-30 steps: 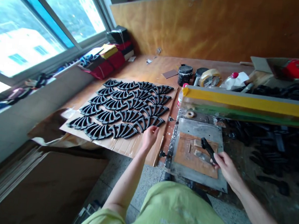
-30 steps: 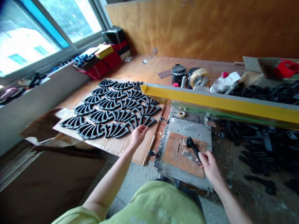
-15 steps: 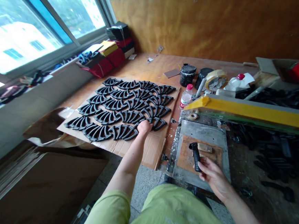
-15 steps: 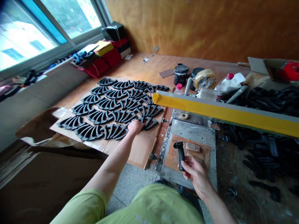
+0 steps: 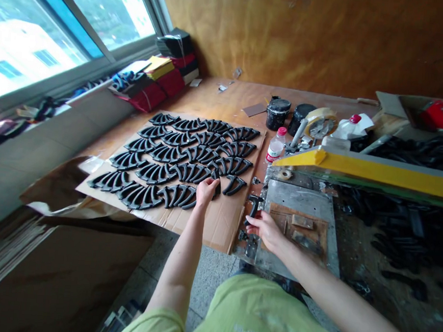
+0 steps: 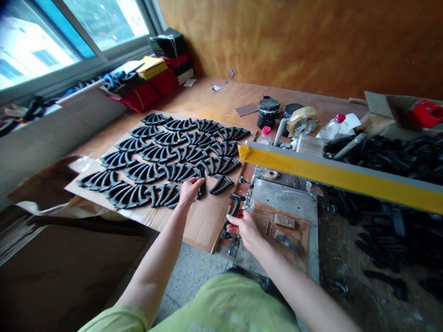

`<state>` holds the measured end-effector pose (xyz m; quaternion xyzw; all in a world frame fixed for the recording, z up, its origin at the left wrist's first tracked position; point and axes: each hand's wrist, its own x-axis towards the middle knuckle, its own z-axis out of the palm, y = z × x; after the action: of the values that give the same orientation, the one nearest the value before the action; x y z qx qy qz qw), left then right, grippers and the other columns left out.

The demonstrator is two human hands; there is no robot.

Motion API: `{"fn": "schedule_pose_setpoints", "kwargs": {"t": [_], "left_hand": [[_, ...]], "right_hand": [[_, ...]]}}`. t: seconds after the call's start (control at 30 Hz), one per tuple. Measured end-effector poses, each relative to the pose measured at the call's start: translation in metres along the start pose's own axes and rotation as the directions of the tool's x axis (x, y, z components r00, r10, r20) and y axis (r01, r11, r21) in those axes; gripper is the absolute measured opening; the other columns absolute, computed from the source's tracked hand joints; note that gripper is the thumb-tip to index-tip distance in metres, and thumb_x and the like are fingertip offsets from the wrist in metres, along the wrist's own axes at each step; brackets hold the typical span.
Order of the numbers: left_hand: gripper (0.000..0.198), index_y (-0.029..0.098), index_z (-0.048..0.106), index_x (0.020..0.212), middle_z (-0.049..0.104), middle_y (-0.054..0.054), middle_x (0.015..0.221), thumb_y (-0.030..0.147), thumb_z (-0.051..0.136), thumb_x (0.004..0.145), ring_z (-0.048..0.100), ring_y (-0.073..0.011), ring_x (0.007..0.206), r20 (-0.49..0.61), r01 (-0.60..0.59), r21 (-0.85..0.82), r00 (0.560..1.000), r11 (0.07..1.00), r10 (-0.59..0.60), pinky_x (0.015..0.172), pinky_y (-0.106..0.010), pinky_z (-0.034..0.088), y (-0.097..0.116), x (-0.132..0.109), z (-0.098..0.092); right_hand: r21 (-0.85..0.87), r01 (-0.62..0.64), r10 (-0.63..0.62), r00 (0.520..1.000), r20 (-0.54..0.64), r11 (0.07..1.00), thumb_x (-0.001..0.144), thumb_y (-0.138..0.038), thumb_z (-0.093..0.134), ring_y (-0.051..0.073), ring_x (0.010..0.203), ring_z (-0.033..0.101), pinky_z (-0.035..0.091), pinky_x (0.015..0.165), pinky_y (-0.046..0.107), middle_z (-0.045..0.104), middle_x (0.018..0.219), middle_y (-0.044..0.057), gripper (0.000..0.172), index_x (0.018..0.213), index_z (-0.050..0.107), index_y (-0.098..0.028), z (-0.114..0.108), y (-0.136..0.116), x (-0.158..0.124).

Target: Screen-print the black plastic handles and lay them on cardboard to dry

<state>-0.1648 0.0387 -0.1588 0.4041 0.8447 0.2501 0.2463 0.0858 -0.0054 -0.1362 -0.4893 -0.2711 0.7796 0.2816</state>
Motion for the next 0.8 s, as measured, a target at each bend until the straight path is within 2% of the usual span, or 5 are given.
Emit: {"fn": "schedule_pose_setpoints", "kwargs": {"t": [0.1, 0.2, 0.4, 0.57, 0.8], "left_hand": [[0.040, 0.020, 0.066, 0.076, 0.067, -0.002, 0.070, 0.057, 0.053, 0.082, 0.062, -0.0179, 0.071, -0.015, -0.004, -0.002, 1.000, 1.000, 0.004, 0.062, -0.026, 0.038, -0.011, -0.038, 0.000], [0.035, 0.020, 0.064, 0.072, 0.066, -0.002, 0.069, 0.052, 0.055, 0.083, 0.061, -0.0178, 0.069, 0.016, 0.024, 0.011, 1.000, 1.000, -0.024, 0.062, -0.027, 0.036, -0.034, -0.078, 0.007], [0.034, 0.021, 0.062, 0.075, 0.066, 0.000, 0.069, 0.054, 0.054, 0.084, 0.062, -0.0177, 0.069, 0.104, 0.173, -0.026, 0.980, 0.984, -0.170, 0.061, -0.026, 0.037, -0.082, -0.133, 0.015], [0.036, 0.021, 0.061, 0.071, 0.064, 0.000, 0.066, 0.053, 0.054, 0.084, 0.060, -0.0169, 0.065, 0.084, 0.176, -0.039, 0.981, 0.984, -0.172, 0.060, -0.026, 0.037, -0.091, -0.149, 0.013], [0.036, 0.020, 0.063, 0.069, 0.064, -0.002, 0.069, 0.053, 0.055, 0.082, 0.060, -0.0177, 0.068, 0.062, 0.120, -0.040, 0.991, 0.992, -0.117, 0.061, -0.027, 0.037, -0.087, -0.148, 0.015]], "right_hand": [[0.091, -0.030, 0.037, 0.997, -0.073, 0.995, 0.069, -0.012, 0.079, 0.010, 0.059, 0.061, 0.058, 0.056, 0.024, 0.062, 0.073, -0.002, 0.027, 0.078, 0.054, -0.018, 0.026, 0.008, 0.030], [0.118, -0.027, 0.044, 0.988, -0.145, 0.993, 0.073, -0.007, 0.074, 0.009, 0.062, 0.060, 0.059, 0.059, 0.023, 0.061, 0.072, -0.002, 0.025, 0.076, 0.052, -0.018, 0.045, 0.016, 0.058], [0.058, -0.011, 0.026, 0.967, -0.254, 0.998, 0.080, -0.015, 0.073, 0.008, 0.059, 0.057, 0.058, 0.060, 0.021, 0.056, 0.068, -0.003, 0.031, 0.070, 0.044, -0.020, 0.052, 0.015, 0.104], [-0.044, -0.029, 0.017, 0.964, -0.267, 0.999, 0.083, -0.022, 0.073, 0.008, 0.056, 0.057, 0.057, 0.055, 0.021, 0.053, 0.067, -0.003, 0.029, 0.076, 0.045, -0.020, 0.053, 0.006, 0.125], [-0.263, -0.113, 0.064, 0.980, -0.190, 0.958, 0.087, -0.019, 0.069, 0.009, 0.052, 0.057, 0.056, 0.051, 0.021, 0.054, 0.065, -0.002, 0.020, 0.083, 0.050, -0.017, 0.063, -0.008, 0.134]]}}
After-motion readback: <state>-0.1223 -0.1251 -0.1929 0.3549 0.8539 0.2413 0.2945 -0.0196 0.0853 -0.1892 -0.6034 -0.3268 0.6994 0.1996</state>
